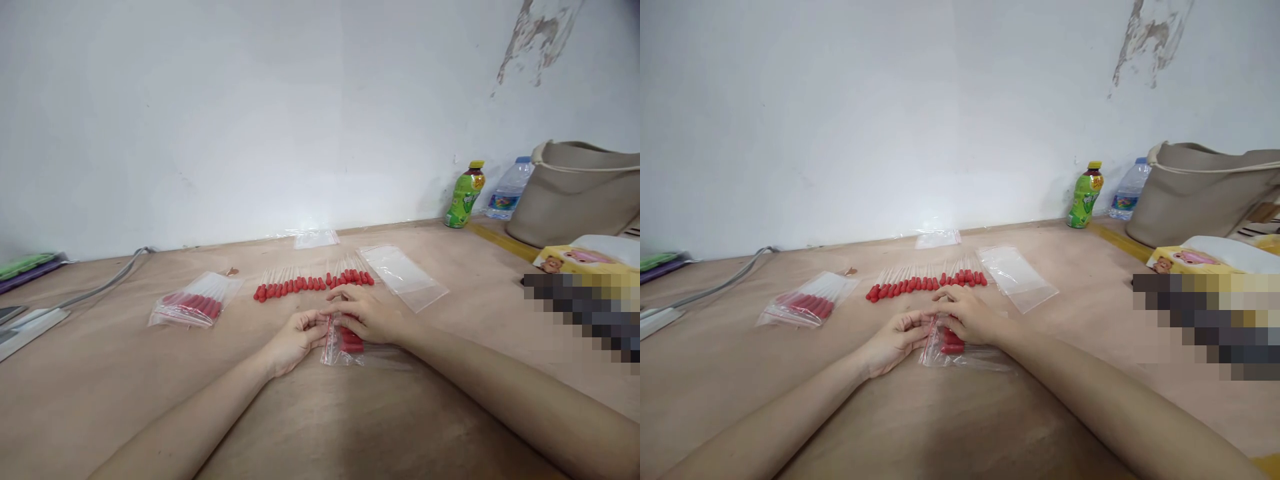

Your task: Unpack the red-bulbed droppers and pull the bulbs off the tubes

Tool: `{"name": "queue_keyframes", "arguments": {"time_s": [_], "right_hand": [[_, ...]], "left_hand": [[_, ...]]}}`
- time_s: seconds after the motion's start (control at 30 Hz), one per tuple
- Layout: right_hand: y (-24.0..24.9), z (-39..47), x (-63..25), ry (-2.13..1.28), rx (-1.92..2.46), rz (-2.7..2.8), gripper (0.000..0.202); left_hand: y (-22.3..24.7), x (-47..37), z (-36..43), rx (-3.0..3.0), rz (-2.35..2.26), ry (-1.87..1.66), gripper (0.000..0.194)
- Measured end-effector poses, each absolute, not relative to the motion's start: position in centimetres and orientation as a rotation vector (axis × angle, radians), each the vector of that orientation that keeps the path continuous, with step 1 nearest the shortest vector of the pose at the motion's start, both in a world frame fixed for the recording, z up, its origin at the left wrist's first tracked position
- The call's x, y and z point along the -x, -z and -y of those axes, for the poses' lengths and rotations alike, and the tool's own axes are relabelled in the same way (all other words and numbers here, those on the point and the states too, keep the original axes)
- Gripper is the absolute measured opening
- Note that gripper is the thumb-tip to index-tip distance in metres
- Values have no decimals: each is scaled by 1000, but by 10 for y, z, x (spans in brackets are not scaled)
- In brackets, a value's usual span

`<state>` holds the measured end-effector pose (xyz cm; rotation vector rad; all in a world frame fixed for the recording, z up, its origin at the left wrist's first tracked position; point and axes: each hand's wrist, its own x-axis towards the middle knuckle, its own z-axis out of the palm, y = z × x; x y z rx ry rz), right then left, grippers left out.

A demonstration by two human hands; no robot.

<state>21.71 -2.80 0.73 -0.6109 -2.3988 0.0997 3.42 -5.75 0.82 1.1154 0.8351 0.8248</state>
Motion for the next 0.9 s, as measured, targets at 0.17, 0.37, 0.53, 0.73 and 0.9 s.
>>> {"name": "queue_keyframes", "arguments": {"time_s": [0.17, 0.37, 0.53, 0.73, 0.9], "right_hand": [[-6, 29, -218, -57, 517, 2419, 23], [-11, 32, -217, -10, 494, 2509, 19], [-4, 30, -215, 37, 489, 2459, 21], [0, 30, -212, 165, 567, 2492, 14], [-11, 37, -211, 66, 686, 2581, 9]], "left_hand": [[-7, -34, 57, -1298, -825, -796, 28], [-7, -33, 57, -1398, -842, -759, 26], [-4, -31, 58, -1854, -1054, -782, 23], [-2, -29, 58, -2214, -1234, -840, 24], [-1, -32, 56, -2241, -1255, -837, 22]]}}
